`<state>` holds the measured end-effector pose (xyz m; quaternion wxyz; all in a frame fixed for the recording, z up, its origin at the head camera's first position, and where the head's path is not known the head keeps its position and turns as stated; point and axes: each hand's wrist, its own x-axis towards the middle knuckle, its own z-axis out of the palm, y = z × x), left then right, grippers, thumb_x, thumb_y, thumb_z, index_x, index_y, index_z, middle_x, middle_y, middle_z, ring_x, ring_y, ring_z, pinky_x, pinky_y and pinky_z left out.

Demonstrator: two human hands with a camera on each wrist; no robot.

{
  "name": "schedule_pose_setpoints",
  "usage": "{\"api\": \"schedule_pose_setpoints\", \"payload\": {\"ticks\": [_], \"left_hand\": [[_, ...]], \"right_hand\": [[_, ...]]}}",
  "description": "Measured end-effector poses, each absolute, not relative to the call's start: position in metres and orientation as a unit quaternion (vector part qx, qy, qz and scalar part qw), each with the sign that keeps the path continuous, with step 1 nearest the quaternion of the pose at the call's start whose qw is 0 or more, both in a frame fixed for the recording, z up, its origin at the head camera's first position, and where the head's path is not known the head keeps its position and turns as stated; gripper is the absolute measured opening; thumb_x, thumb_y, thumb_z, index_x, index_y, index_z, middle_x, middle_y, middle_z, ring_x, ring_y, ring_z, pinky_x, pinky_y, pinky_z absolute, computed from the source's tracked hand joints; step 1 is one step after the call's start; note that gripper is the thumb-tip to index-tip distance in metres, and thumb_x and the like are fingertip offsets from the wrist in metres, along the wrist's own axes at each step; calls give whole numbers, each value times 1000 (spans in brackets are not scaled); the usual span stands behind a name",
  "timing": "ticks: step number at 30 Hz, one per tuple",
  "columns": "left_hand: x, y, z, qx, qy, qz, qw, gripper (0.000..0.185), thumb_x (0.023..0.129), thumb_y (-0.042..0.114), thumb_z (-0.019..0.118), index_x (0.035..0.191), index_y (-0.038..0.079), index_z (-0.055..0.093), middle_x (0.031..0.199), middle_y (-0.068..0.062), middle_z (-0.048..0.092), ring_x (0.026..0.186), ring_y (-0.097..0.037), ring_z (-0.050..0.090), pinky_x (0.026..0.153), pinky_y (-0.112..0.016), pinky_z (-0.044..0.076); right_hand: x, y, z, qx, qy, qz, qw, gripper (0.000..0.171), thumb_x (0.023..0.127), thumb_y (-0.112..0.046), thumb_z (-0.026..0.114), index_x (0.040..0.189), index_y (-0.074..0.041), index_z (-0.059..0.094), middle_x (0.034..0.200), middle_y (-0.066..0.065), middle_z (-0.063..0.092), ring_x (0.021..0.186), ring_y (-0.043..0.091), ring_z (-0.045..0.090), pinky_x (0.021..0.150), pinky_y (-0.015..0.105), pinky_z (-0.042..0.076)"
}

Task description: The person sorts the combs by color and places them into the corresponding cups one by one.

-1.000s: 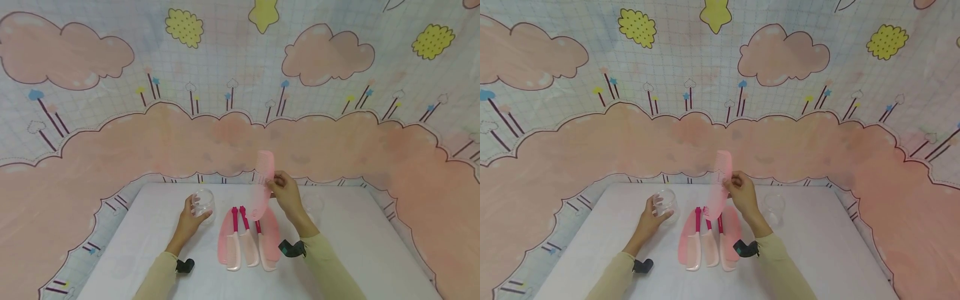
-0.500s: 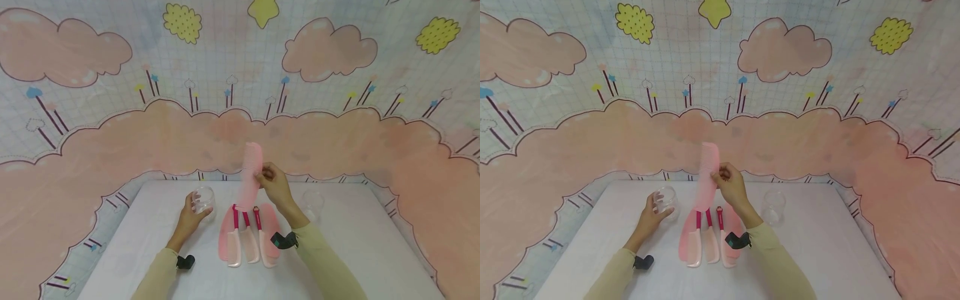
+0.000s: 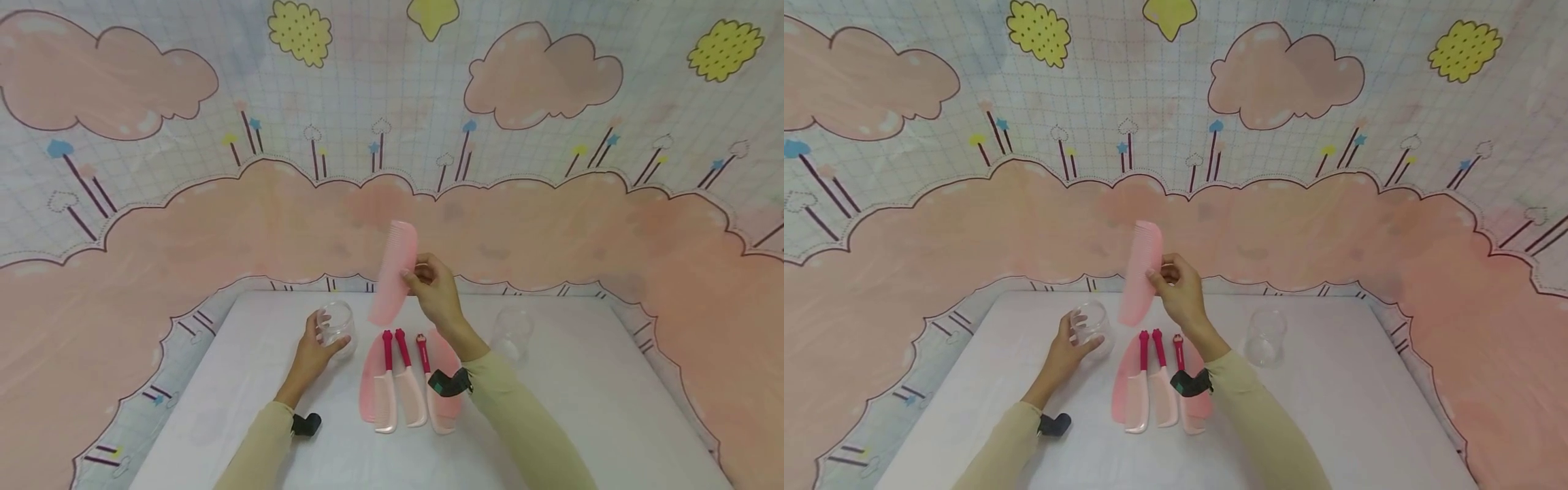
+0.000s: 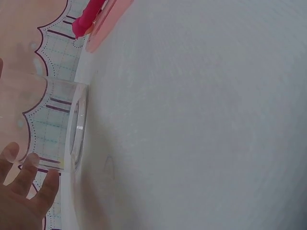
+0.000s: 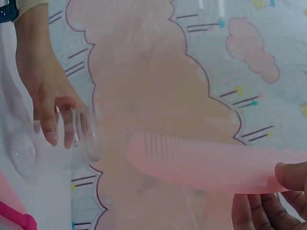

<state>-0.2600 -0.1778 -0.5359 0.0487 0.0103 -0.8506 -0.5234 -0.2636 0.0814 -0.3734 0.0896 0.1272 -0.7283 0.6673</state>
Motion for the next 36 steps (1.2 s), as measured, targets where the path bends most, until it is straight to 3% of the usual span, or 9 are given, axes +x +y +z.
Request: {"api": "schedule_pose_setpoints", "payload": {"ticks": [10,19,29,36], "left_hand": [[-260,-179,-536,9,-850,-524,48,92,83,33,78,151,13,20,151,-14,41,140,-42,38,115,-56,34],[-260,-179,-538,-2,-849,-524,61,90,82,32,79,150,13,23,149,-14,44,138,-42,40,113,-57,35],[-261,-179,-534,-4,-848,-527,64,90,82,29,79,150,11,23,149,-17,44,137,-42,41,113,-58,35],[-261,-181,-534,-4,-852,-521,54,90,82,30,80,149,10,23,149,-18,43,137,-42,41,114,-57,35]], "right_hand": [[-272,53,-382,127,-718,676,104,21,91,-9,69,110,-1,61,100,22,69,86,21,70,76,38,62],[-279,30,-394,126,-706,686,121,21,89,-6,71,107,0,63,98,22,71,86,23,71,72,33,62],[-282,6,-403,128,-710,680,131,22,87,-4,72,107,3,64,96,27,71,89,35,72,70,34,62],[-291,-3,-419,108,-716,674,146,17,87,-3,72,101,1,64,90,24,73,82,29,73,66,27,61]]}}
